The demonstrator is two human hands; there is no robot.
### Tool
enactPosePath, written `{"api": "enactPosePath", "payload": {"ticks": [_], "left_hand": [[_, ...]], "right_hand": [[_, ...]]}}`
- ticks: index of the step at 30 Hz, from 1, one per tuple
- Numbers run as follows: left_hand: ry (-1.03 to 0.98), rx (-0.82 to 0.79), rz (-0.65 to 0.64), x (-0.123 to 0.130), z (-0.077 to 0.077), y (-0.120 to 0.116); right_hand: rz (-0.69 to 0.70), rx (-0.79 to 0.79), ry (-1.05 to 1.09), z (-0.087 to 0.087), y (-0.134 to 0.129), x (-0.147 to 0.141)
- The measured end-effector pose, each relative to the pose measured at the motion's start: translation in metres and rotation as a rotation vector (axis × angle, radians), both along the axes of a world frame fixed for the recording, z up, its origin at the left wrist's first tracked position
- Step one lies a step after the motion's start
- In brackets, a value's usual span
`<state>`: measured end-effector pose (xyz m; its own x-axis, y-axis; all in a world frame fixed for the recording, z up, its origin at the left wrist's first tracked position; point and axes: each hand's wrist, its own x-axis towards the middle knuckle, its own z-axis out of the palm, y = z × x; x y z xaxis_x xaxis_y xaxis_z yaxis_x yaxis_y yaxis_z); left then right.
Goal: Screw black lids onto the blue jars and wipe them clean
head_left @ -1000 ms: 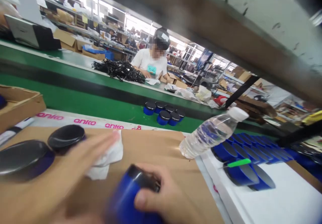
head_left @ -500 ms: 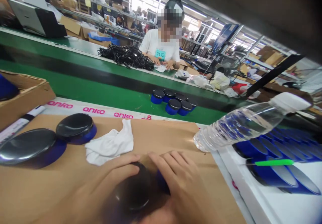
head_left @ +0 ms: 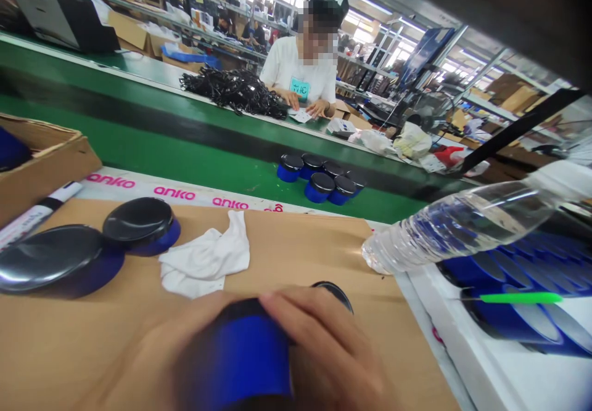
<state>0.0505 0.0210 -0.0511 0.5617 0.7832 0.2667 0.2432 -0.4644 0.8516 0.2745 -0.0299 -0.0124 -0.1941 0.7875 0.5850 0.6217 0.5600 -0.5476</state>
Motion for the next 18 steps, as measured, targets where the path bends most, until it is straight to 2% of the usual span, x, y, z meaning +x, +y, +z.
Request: {"api": "enactPosePath", "payload": {"ticks": [2, 4, 7, 10, 13, 18], "left_hand": [[-0.063, -0.166, -0.119, -0.005, -0.004, 0.004], [-0.176, -0.351, -0.181, -0.012, -0.018, 0.002], [-0.337, -0.434, -0.087, -0.024, -0.047, -0.009], [-0.315, -0.458, -0.037, -0.030, -0.067, -0.019], [-0.305, -0.477, -0.009, -0.028, -0.073, -0.020], [-0.289, -0.447, 0.036, -0.024, -0.066, -0.015]], "right_hand": [[0.065, -0.110, -0.147, -0.002, -0.003, 0.003], [0.091, -0.191, -0.170, 0.000, -0.006, 0.005], [0.102, -0.232, -0.137, 0.007, -0.007, 0.009], [0.099, -0.255, -0.145, 0.012, -0.006, 0.012], [0.066, -0.208, -0.227, 0.008, -0.003, 0.008], [-0.001, 0.043, -0.183, -0.009, 0.003, -0.005]]}}
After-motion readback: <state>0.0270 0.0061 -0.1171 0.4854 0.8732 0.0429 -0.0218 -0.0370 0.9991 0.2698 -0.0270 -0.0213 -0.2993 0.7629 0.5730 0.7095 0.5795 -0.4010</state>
